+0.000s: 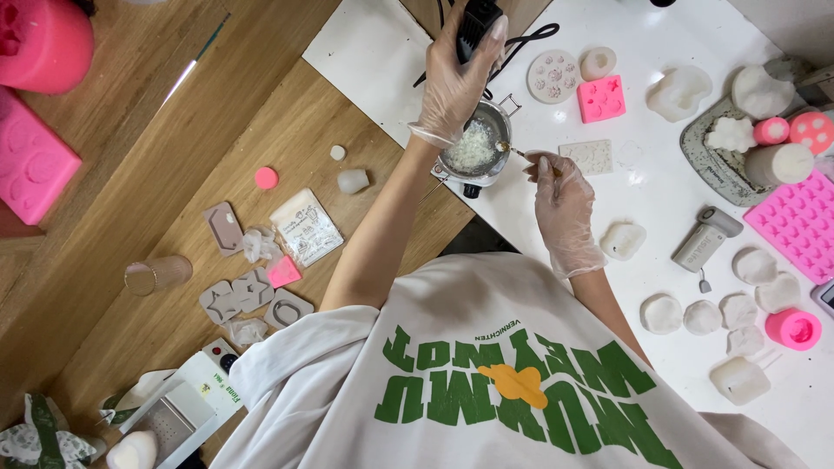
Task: The recorder is melting wax in a small pot and preparing silicone molds for candle making.
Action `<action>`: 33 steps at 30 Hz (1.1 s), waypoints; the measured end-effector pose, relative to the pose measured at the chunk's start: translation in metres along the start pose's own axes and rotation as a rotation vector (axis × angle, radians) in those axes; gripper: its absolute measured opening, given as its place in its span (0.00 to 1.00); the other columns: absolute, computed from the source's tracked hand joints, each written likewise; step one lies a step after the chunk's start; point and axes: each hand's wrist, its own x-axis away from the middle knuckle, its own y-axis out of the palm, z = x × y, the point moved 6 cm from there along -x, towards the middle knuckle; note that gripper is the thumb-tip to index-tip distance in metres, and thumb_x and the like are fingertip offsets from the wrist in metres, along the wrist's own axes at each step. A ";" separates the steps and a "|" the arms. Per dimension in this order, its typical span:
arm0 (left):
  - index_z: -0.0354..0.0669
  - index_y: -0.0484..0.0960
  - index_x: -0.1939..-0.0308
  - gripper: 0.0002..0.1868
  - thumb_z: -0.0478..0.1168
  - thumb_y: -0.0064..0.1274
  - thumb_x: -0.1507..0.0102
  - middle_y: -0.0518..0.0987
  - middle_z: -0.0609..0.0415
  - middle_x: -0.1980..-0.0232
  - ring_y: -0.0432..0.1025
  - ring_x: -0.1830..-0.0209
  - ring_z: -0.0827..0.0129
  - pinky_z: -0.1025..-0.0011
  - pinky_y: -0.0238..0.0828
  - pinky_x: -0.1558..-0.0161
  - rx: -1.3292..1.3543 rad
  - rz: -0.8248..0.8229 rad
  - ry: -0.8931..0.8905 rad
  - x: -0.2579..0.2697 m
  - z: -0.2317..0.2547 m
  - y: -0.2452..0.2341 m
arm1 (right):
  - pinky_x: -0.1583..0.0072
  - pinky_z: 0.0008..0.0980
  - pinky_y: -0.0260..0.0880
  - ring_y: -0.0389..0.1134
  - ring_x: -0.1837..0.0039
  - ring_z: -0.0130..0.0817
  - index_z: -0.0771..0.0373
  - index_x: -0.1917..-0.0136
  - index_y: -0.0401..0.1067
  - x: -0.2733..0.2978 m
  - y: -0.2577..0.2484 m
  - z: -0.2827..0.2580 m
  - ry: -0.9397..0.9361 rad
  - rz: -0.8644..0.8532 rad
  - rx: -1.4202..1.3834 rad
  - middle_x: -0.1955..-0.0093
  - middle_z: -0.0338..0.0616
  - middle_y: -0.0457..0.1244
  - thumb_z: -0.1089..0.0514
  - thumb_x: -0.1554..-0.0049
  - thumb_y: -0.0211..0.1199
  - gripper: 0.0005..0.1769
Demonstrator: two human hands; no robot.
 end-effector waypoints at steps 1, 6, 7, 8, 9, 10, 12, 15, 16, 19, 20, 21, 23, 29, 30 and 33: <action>0.37 0.74 0.42 0.28 0.54 0.55 0.36 0.82 0.56 0.69 0.74 0.75 0.74 0.76 0.74 0.71 0.000 -0.001 -0.001 0.000 0.003 0.000 | 0.46 0.29 0.73 0.70 0.50 0.34 0.74 0.44 0.71 0.000 0.000 0.000 0.001 0.001 0.000 0.49 0.51 0.68 0.68 0.31 0.51 0.08; 0.38 0.77 0.45 0.24 0.53 0.54 0.36 0.80 0.58 0.73 0.70 0.77 0.76 0.77 0.69 0.74 -0.025 -0.014 -0.019 0.002 0.008 0.001 | 0.47 0.29 0.72 0.69 0.51 0.33 0.74 0.44 0.71 0.001 0.000 0.003 0.018 0.011 -0.020 0.50 0.50 0.67 0.69 0.31 0.51 0.09; 0.38 0.77 0.45 0.24 0.53 0.54 0.36 0.80 0.58 0.73 0.70 0.77 0.76 0.77 0.69 0.74 -0.025 -0.014 -0.019 0.001 0.009 0.001 | 0.47 0.29 0.72 0.69 0.51 0.33 0.74 0.44 0.71 0.001 0.000 0.001 0.018 0.011 -0.020 0.50 0.50 0.67 0.69 0.31 0.51 0.09; 0.37 0.77 0.46 0.25 0.54 0.54 0.37 0.80 0.58 0.73 0.72 0.78 0.76 0.78 0.71 0.74 -0.032 -0.014 -0.034 0.000 0.008 0.001 | 0.48 0.29 0.72 0.69 0.51 0.33 0.74 0.44 0.71 0.001 -0.001 0.000 0.012 0.007 -0.008 0.50 0.50 0.67 0.69 0.31 0.51 0.08; 0.36 0.77 0.47 0.26 0.55 0.54 0.37 0.81 0.58 0.74 0.73 0.78 0.76 0.78 0.72 0.75 -0.038 -0.014 -0.049 0.000 0.008 0.001 | 0.48 0.29 0.71 0.70 0.51 0.33 0.73 0.44 0.71 0.001 -0.001 -0.001 0.007 0.003 0.004 0.50 0.50 0.67 0.69 0.31 0.51 0.08; 0.36 0.77 0.47 0.26 0.55 0.54 0.37 0.81 0.58 0.74 0.73 0.78 0.76 0.78 0.72 0.75 -0.039 -0.012 -0.049 0.000 0.010 0.001 | 0.48 0.29 0.71 0.70 0.51 0.33 0.73 0.44 0.71 0.001 0.000 -0.001 0.006 0.001 0.004 0.50 0.50 0.67 0.69 0.31 0.51 0.08; 0.35 0.78 0.47 0.25 0.53 0.54 0.38 0.80 0.58 0.74 0.70 0.78 0.76 0.77 0.70 0.74 -0.012 0.002 -0.082 0.000 0.012 0.000 | 0.48 0.29 0.71 0.69 0.52 0.33 0.72 0.43 0.71 0.001 0.000 -0.001 0.008 -0.004 0.030 0.52 0.49 0.67 0.68 0.31 0.51 0.09; 0.34 0.79 0.52 0.28 0.59 0.51 0.38 0.76 0.59 0.79 0.67 0.82 0.77 0.78 0.67 0.76 0.017 0.003 -0.140 0.000 0.027 0.000 | 0.49 0.29 0.71 0.69 0.52 0.32 0.73 0.44 0.71 0.001 0.000 -0.002 0.012 0.002 0.020 0.53 0.49 0.67 0.68 0.31 0.51 0.08; 0.34 0.79 0.52 0.28 0.59 0.51 0.38 0.76 0.59 0.79 0.67 0.82 0.77 0.78 0.67 0.76 0.017 0.004 -0.140 0.000 0.024 0.000 | 0.49 0.29 0.71 0.69 0.52 0.32 0.73 0.44 0.71 0.000 0.000 -0.003 0.011 0.002 0.019 0.53 0.49 0.67 0.68 0.31 0.51 0.08; 0.33 0.77 0.48 0.29 0.57 0.51 0.37 0.78 0.57 0.77 0.70 0.80 0.75 0.77 0.71 0.74 0.117 0.025 -0.174 0.003 0.010 0.002 | 0.49 0.29 0.71 0.70 0.52 0.33 0.74 0.44 0.71 0.001 -0.001 -0.003 0.001 0.010 0.035 0.52 0.50 0.68 0.68 0.31 0.51 0.08; 0.34 0.76 0.47 0.28 0.56 0.53 0.38 0.79 0.55 0.75 0.72 0.79 0.73 0.76 0.72 0.74 0.196 0.054 -0.193 0.005 0.005 0.001 | 0.48 0.28 0.71 0.70 0.51 0.33 0.74 0.44 0.71 0.001 0.000 -0.002 0.007 0.009 0.021 0.51 0.50 0.68 0.68 0.31 0.51 0.09; 0.34 0.76 0.47 0.27 0.54 0.54 0.38 0.80 0.53 0.74 0.73 0.77 0.72 0.76 0.73 0.73 0.274 0.084 -0.212 0.006 -0.001 0.001 | 0.47 0.28 0.71 0.70 0.51 0.33 0.73 0.44 0.71 0.001 0.000 -0.001 0.013 0.007 0.007 0.50 0.50 0.68 0.67 0.31 0.51 0.09; 0.36 0.76 0.54 0.24 0.56 0.53 0.38 0.78 0.54 0.76 0.72 0.78 0.73 0.76 0.72 0.74 0.297 0.107 -0.201 0.007 0.005 0.000 | 0.47 0.28 0.71 0.70 0.51 0.33 0.73 0.44 0.71 0.002 0.000 -0.002 0.025 0.002 0.008 0.50 0.49 0.68 0.67 0.31 0.51 0.09; 0.40 0.75 0.59 0.23 0.58 0.52 0.38 0.76 0.56 0.77 0.70 0.79 0.74 0.76 0.71 0.73 0.331 0.154 -0.198 0.010 0.005 -0.004 | 0.48 0.27 0.71 0.69 0.51 0.32 0.73 0.44 0.71 0.001 0.001 -0.002 0.023 0.003 -0.005 0.51 0.48 0.67 0.68 0.31 0.51 0.08; 0.40 0.74 0.59 0.22 0.57 0.52 0.37 0.75 0.56 0.78 0.69 0.79 0.75 0.76 0.69 0.73 0.333 0.160 -0.190 0.010 0.009 -0.004 | 0.48 0.28 0.71 0.69 0.51 0.32 0.72 0.44 0.71 0.001 0.001 -0.003 0.014 0.002 0.005 0.52 0.48 0.67 0.69 0.31 0.51 0.08; 0.41 0.74 0.59 0.22 0.57 0.52 0.38 0.75 0.56 0.77 0.69 0.78 0.74 0.76 0.69 0.72 0.378 0.181 -0.233 0.011 0.013 -0.004 | 0.47 0.28 0.72 0.69 0.51 0.33 0.73 0.44 0.71 0.000 0.001 -0.003 0.004 0.004 -0.006 0.51 0.49 0.67 0.69 0.31 0.51 0.08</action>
